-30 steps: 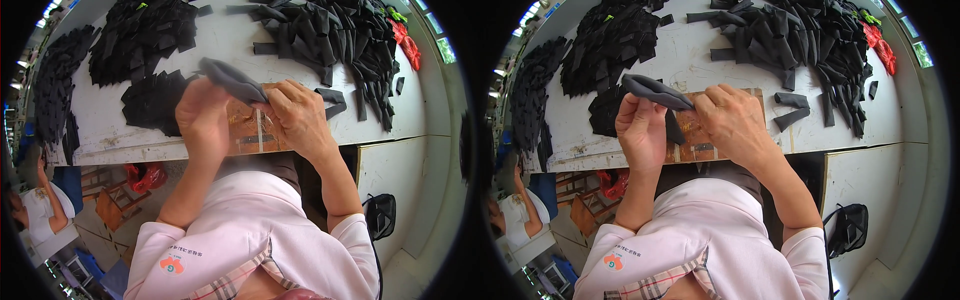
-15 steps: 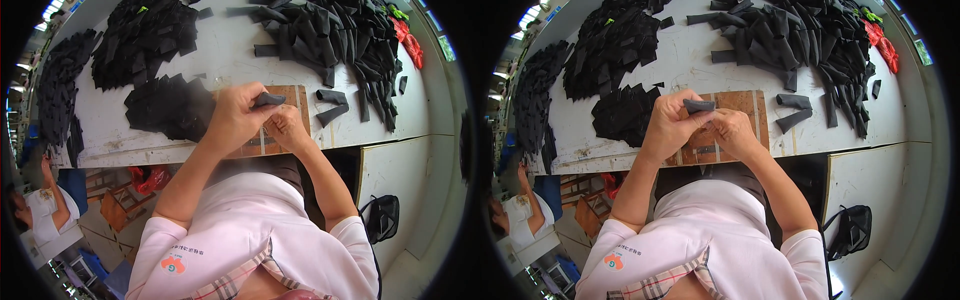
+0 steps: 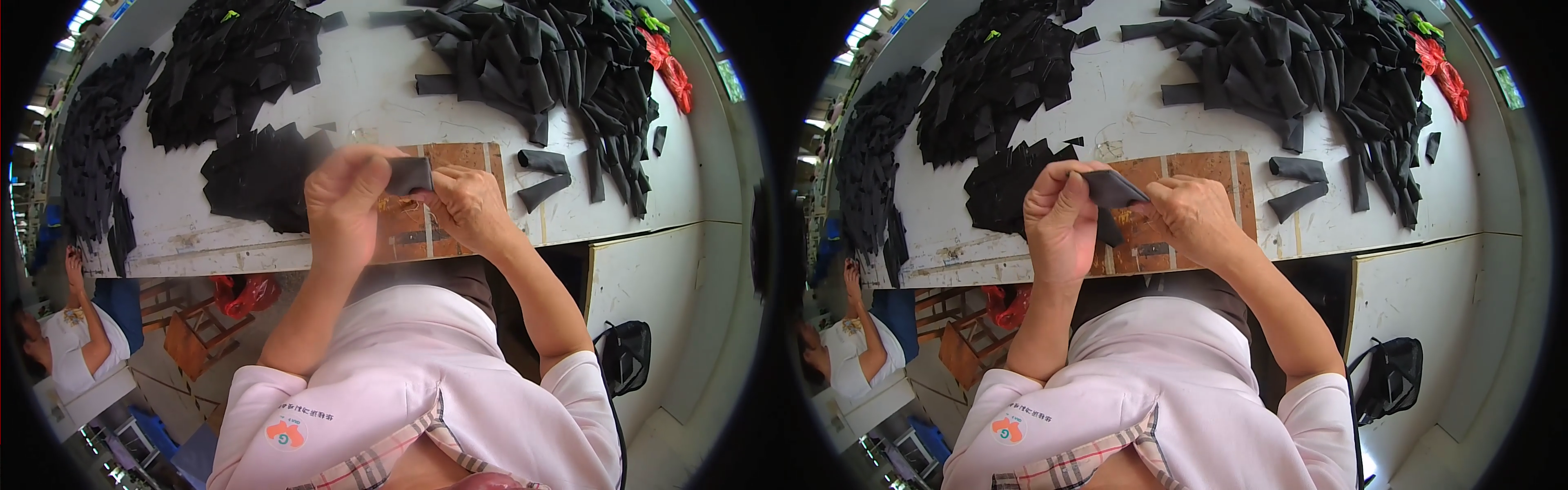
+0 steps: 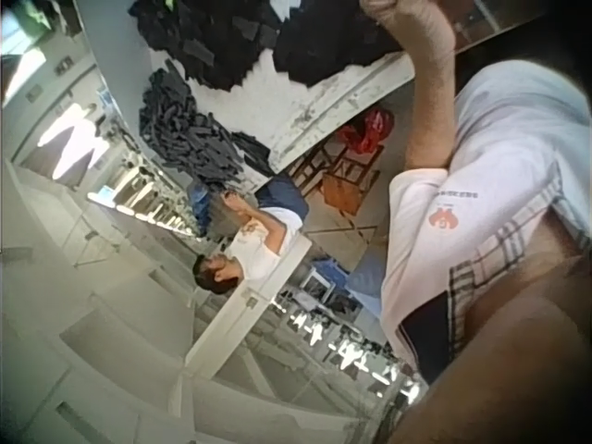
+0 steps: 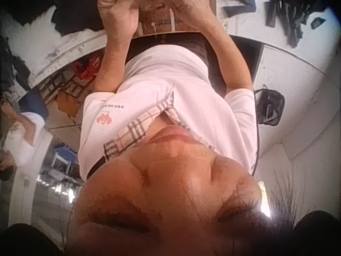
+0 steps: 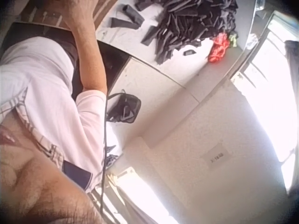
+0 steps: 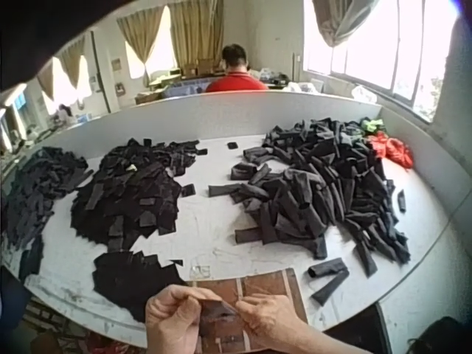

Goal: Apply adhesive to the edges of black leather strips and fold them to assemble components.

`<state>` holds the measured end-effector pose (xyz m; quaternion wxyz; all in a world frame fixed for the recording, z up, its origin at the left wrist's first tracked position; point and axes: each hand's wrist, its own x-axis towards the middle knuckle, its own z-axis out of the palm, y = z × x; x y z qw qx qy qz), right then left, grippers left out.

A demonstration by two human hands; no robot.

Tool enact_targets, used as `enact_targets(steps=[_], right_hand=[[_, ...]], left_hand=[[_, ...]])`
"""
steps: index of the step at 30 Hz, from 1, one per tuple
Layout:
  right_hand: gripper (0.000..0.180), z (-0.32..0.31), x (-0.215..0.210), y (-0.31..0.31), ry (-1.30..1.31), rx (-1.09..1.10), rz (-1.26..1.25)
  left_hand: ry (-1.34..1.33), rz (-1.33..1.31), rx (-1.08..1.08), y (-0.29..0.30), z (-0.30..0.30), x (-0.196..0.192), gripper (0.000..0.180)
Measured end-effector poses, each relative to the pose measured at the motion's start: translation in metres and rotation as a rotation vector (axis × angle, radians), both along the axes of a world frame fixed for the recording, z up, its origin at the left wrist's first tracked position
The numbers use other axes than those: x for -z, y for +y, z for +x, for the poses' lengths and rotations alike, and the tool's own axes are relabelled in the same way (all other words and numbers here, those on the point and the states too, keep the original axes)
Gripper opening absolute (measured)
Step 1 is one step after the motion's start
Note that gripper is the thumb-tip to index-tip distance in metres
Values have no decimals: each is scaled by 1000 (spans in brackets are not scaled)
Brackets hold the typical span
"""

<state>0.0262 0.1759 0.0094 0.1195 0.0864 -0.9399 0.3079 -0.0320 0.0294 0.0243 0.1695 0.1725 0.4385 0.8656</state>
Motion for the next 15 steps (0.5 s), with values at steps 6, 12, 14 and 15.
enact_targets(steps=[6, 12, 14, 15], right_hand=[[22, 4, -52, 6, 173, -40, -1190], [25, -7, 20, 71, 171, 821, -392], [21, -3, 62, 86, 87, 819, -2], [21, -5, 83, 94, -21, 782, 90]], left_hand=[[75, -263, -252, 0, 1, 24, 13], [392, -970, -390, -29, 11, 119, 10], [530, -989, -352, -26, 17, 116, 8], [675, -1013, -294, -25, 16, 114, 7]])
